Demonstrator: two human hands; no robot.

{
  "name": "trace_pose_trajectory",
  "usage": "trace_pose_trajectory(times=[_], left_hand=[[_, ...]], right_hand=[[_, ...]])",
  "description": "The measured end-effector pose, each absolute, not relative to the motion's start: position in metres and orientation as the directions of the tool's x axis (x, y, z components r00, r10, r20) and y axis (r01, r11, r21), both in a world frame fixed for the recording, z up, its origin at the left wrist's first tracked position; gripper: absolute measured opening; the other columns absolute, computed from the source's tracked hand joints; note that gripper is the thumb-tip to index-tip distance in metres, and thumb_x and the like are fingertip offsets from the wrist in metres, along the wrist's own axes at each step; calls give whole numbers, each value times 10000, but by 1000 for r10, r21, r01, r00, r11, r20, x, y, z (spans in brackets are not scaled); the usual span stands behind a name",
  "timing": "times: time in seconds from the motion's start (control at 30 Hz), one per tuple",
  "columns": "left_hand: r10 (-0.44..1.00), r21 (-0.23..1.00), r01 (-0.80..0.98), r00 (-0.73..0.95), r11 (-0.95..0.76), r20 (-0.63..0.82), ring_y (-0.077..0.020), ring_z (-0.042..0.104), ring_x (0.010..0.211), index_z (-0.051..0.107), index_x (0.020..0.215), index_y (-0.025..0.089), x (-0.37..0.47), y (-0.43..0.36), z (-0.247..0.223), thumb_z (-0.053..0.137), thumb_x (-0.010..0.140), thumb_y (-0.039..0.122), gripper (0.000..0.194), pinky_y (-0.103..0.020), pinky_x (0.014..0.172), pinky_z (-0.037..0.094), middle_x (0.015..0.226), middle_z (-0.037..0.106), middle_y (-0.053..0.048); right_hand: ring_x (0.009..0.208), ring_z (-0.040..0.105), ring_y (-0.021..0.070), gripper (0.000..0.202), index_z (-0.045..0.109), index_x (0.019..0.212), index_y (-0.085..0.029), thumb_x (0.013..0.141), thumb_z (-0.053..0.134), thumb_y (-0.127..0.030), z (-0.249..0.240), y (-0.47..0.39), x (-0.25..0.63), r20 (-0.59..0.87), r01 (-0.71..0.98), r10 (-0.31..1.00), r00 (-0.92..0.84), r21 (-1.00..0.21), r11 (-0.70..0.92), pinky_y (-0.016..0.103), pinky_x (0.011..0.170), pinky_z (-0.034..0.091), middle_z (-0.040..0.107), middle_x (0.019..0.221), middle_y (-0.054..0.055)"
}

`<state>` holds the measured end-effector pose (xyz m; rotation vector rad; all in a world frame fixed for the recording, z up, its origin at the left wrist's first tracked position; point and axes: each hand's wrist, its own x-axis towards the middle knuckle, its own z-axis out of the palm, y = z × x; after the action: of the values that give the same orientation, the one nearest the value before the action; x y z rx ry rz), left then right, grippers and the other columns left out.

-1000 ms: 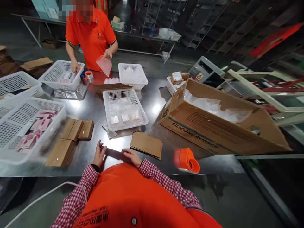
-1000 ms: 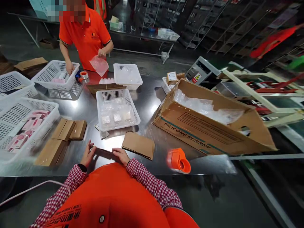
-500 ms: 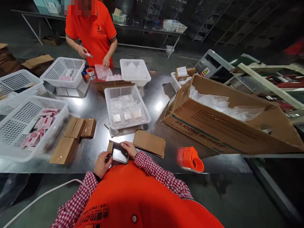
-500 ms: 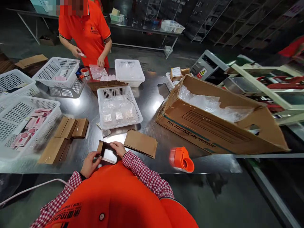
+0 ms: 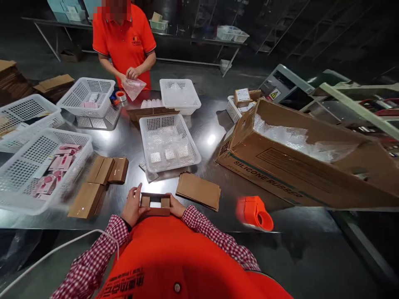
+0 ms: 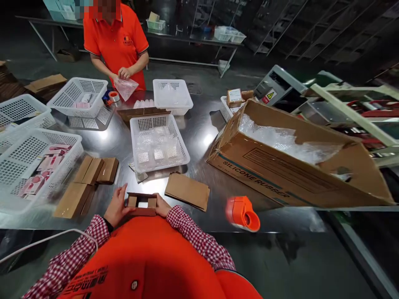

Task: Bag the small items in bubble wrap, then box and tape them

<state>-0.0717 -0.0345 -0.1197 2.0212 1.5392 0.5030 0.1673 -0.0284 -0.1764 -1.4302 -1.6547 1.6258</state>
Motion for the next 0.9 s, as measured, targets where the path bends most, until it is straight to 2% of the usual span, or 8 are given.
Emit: trace_pose_trajectory(times=[0.13, 0.23, 0.4, 0.47, 0.53, 0.63, 0.77, 0.9], left_hand=[[872, 564, 710, 489, -422, 36, -264, 560, 1067, 547, 1126, 211, -81, -32, -125, 592, 805, 301, 337, -459, 936, 465, 1101, 614, -92], [844, 576, 689, 537, -440, 3, -262, 549, 1101, 607, 1018, 208, -91, -38, -135, 515, 860, 304, 207, -437, 932, 472, 1073, 644, -91], [710, 538, 629, 700, -561, -78, -361, 262, 1368, 554, 1216, 266, -104, -41, -149, 649, 758, 415, 491, -581, 1087, 231, 1393, 480, -86], [703, 564, 600, 710, -567, -49, -369, 267, 1364, 559, 1218, 284, -103, -36, -147, 677, 725, 434, 529, -594, 1088, 203, 1376, 496, -92], [747, 678, 565, 664, -470, -34, -346, 362, 1313, 598, 1172, 272, -98, -27, -141, 693, 699, 453, 514, -552, 1088, 249, 1299, 556, -109], [825, 877, 467, 536, -114, -179, -295, 478, 1207, 627, 1134, 243, -89, -10, -131, 713, 645, 501, 560, -455, 1078, 318, 1218, 605, -102], [827, 893, 409, 425, 188, -369, -241, 647, 896, 671, 1019, 178, -85, 4, -133, 393, 816, 630, 568, -395, 827, 516, 982, 694, -94], [825, 857, 351, 292, 378, -483, -237, 668, 661, 681, 873, 145, -95, 8, -149, 341, 787, 701, 658, -386, 619, 544, 721, 700, -88]], right_hand=[[1153, 508, 233, 540, 476, 1268, -190, 857, 455, -539, -168, -35, 181, -340, 337, 819, -462, -922, -193, 438, 1015, 364, 544, 1245, 112], [1315, 362, 244, 578, 483, 1311, -215, 844, 477, -556, -162, -42, 186, -265, 342, 814, -517, -936, -88, 417, 1085, 284, 343, 1454, 115], [1335, 344, 249, 518, 524, 1296, -211, 864, 485, -494, -161, -44, 180, -230, 397, 811, -538, -918, 3, 422, 1099, 267, 310, 1480, 118], [1337, 341, 239, 511, 529, 1291, -218, 873, 458, -505, -163, -40, 177, -242, 383, 821, -517, -923, -32, 415, 1106, 260, 303, 1487, 102], [1339, 342, 233, 526, 524, 1293, -226, 882, 415, -536, -162, -33, 178, -270, 373, 856, -442, -923, -98, 416, 1114, 252, 327, 1476, 92], [1369, 284, 241, 603, 412, 1378, -202, 902, 330, -561, -147, -20, 183, -271, 378, 916, -296, -914, -148, 446, 1130, 204, 321, 1477, 120], [1392, 205, 264, 575, 408, 1379, -223, 882, 448, -509, -118, -13, 179, -60, 493, 910, -410, -854, 166, 477, 1132, 162, 325, 1478, 110], [1211, 462, 262, 375, 552, 1254, -238, 912, 459, -361, -122, -15, 155, -91, 591, 797, -598, -722, 361, 451, 1064, 297, 571, 1259, 94]])
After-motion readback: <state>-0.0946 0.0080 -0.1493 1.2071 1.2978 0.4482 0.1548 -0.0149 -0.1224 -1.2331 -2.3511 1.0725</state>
